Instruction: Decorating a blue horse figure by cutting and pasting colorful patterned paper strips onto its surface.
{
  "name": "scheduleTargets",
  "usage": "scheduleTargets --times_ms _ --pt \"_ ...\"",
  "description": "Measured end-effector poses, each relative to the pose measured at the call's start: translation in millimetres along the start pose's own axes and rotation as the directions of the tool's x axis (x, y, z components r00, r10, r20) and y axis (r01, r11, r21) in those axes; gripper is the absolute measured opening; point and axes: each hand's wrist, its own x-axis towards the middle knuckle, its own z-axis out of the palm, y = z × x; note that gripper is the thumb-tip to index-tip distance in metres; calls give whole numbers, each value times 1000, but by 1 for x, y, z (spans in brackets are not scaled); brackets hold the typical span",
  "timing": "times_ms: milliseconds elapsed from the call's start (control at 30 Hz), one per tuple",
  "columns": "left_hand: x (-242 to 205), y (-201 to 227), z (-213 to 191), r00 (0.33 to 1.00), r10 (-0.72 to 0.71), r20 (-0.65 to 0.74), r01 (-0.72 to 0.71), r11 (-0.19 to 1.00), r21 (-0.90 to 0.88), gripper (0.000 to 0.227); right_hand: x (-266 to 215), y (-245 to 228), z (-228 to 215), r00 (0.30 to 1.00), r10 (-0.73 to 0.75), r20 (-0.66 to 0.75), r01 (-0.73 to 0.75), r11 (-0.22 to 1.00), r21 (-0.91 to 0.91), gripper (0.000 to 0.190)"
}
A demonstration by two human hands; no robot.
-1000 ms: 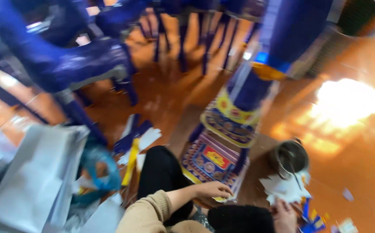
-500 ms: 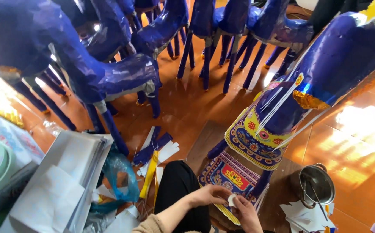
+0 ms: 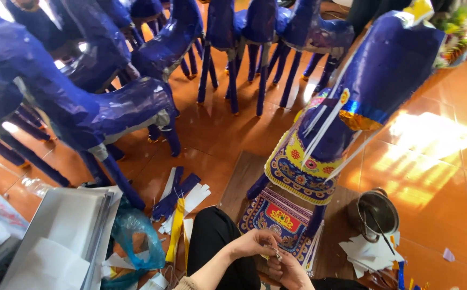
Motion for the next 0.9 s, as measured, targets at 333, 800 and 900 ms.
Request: scheduleTargets --times_ms 333,800,900 --pt "14 -4 0 1000 11 -2 -11 998 -70 3 -1 4 -2 987 -108 121 89 984 154 21" --pt "25 -7 2 950 -52 -308 44 999 -33 4 -65 -46 119 855 -449 -260 162 707 -688 33" --pt "29 -11 8 945 -59 -321 59 998 -8 5 -58 -45 115 816 -499 -291 86 603 -793 22"
